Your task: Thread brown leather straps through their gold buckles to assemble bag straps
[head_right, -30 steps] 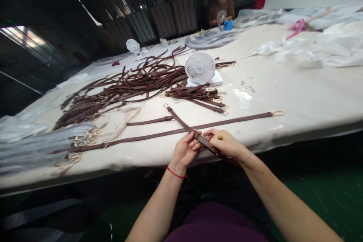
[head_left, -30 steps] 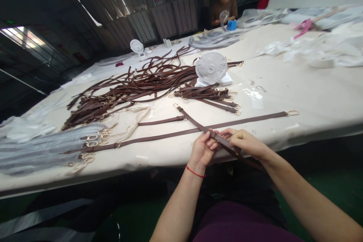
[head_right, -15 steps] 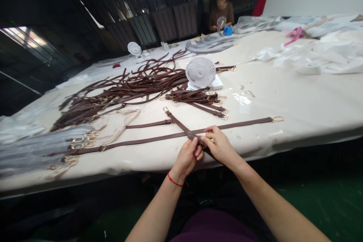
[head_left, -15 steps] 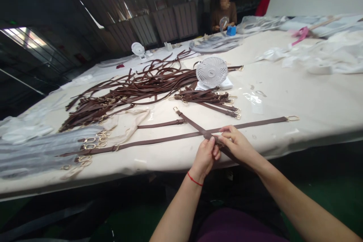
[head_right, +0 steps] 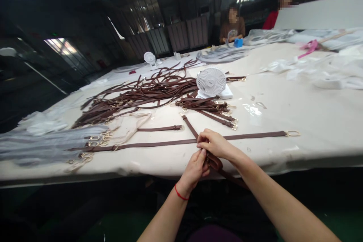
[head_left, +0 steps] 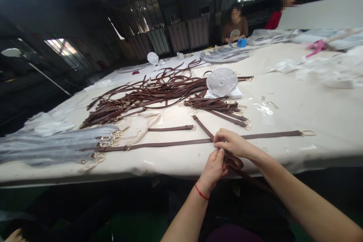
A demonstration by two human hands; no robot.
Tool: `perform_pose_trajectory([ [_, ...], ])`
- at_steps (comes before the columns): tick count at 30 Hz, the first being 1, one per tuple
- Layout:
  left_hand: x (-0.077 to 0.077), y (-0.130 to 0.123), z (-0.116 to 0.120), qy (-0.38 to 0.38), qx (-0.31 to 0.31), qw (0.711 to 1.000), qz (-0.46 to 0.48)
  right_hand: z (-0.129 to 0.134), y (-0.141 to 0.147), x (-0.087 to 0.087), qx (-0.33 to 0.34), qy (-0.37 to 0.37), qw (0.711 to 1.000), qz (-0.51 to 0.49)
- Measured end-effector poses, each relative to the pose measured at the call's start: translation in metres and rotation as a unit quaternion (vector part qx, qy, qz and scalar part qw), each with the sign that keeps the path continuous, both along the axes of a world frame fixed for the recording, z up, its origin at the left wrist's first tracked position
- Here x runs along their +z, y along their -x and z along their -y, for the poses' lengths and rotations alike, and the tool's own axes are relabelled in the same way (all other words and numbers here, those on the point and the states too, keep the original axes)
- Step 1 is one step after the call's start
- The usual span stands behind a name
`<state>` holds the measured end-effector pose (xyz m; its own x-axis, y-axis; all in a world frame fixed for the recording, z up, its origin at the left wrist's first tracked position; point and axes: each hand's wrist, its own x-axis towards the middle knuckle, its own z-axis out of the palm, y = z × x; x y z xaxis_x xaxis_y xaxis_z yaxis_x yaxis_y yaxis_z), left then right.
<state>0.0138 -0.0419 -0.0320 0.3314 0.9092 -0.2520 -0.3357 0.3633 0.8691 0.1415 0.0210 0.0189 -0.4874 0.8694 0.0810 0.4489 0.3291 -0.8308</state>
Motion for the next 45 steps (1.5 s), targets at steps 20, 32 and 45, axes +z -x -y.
perform_pose_trajectory([
  [20, 0.006, 0.014, 0.015, 0.049, 0.024, 0.992, 0.116, -0.046, 0.015, -0.023, -0.098, 0.131, 0.985, -0.059],
  [32, 0.003, 0.007, 0.007, -0.008, -0.027, 0.999, 0.043, -0.012, 0.025, -0.019, -0.007, 0.268, 0.943, -0.195],
  [45, 0.028, 0.049, -0.032, 0.023, 0.157, 0.981, 0.108, 0.022, 0.016, 0.000, -0.013, 0.256, 0.937, -0.239],
])
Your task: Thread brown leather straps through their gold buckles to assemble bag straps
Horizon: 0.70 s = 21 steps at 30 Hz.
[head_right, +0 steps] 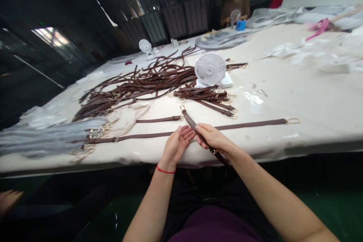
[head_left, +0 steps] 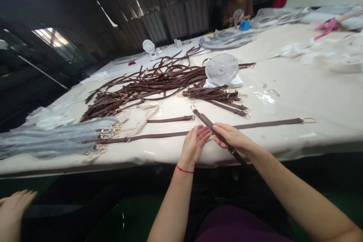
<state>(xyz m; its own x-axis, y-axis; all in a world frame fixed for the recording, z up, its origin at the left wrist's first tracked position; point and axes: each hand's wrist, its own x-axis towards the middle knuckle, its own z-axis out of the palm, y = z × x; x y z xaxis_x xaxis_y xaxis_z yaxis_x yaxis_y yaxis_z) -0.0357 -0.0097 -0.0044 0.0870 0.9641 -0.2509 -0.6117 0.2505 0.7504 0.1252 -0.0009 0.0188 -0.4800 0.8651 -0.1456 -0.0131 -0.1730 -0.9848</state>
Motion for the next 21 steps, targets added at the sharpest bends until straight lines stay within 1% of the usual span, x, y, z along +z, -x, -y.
perform_pose_trajectory([
  [3, -0.002, 0.000, -0.021, 0.051, 0.001, 0.993, 0.105, 0.017, 0.001, -0.009, 0.020, 0.030, 0.998, 0.045],
  [5, -0.004, 0.002, -0.035, 0.064, 0.030, 0.985, 0.158, 0.027, -0.001, -0.022, 0.030, 0.055, 0.996, 0.059],
  [8, -0.008, 0.007, -0.051, 0.073, 0.074, 0.974, 0.200, 0.036, -0.008, -0.039, 0.035, 0.067, 0.995, 0.069],
  [11, -0.010, 0.010, -0.059, 0.081, 0.085, 0.971, 0.209, 0.040, -0.013, -0.048, 0.034, 0.072, 0.994, 0.072],
  [13, -0.008, 0.010, -0.058, 0.072, 0.082, 0.974, 0.198, 0.040, -0.013, -0.050, 0.019, 0.072, 0.994, 0.080],
  [16, -0.002, 0.006, -0.050, 0.030, 0.074, 0.983, 0.165, 0.037, -0.009, -0.052, -0.011, 0.059, 0.994, 0.090],
  [19, 0.002, -0.003, -0.033, -0.020, 0.041, 0.992, 0.121, 0.034, -0.005, -0.052, -0.024, 0.044, 0.996, 0.079],
  [21, 0.002, -0.013, -0.019, -0.044, 0.014, 0.995, 0.087, 0.032, -0.003, -0.050, -0.028, 0.034, 0.997, 0.068],
])
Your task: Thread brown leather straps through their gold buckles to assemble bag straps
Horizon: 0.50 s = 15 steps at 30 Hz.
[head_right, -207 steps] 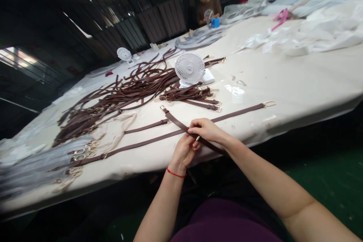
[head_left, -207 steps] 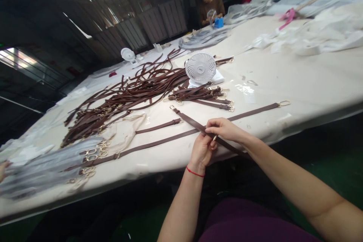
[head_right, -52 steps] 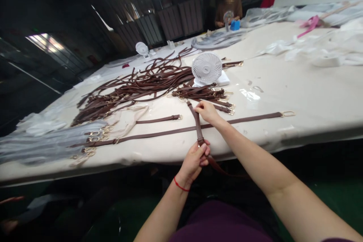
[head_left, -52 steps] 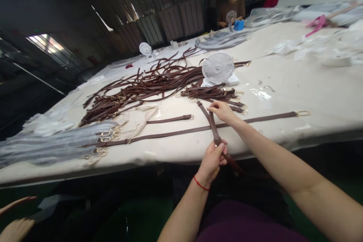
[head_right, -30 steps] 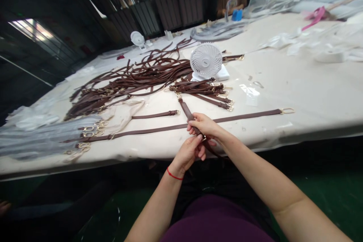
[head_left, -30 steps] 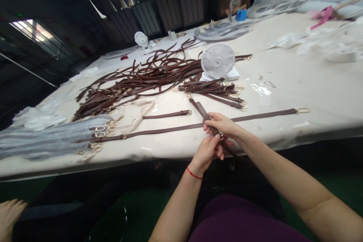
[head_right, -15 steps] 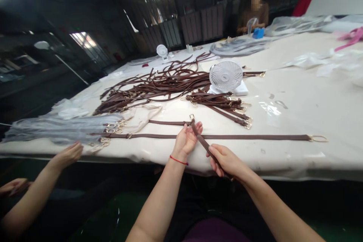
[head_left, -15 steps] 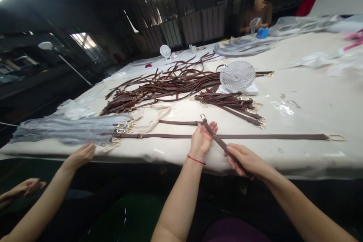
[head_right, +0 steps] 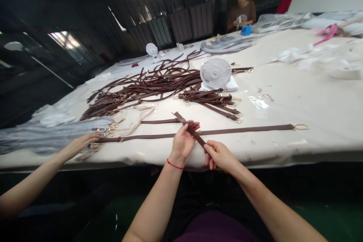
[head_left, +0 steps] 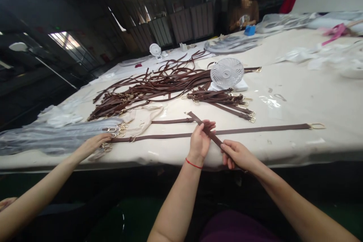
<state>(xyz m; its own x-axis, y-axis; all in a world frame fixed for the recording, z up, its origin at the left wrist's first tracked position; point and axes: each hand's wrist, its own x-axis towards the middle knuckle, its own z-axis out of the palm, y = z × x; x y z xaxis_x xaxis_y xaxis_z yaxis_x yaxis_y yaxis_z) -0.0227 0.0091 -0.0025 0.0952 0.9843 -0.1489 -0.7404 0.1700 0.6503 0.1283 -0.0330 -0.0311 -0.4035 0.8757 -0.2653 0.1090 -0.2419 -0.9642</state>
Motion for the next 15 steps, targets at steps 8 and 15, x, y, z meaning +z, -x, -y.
perform_pose_trajectory([
  [8, -0.011, -0.025, 0.033, -0.024, -0.056, 0.997, -0.055, -0.002, 0.003, 0.012, -0.019, -0.058, 0.997, -0.036],
  [15, -0.009, -0.008, 0.025, -0.027, -0.040, 0.999, -0.020, 0.004, -0.012, 0.016, 0.062, -0.047, 0.997, -0.011],
])
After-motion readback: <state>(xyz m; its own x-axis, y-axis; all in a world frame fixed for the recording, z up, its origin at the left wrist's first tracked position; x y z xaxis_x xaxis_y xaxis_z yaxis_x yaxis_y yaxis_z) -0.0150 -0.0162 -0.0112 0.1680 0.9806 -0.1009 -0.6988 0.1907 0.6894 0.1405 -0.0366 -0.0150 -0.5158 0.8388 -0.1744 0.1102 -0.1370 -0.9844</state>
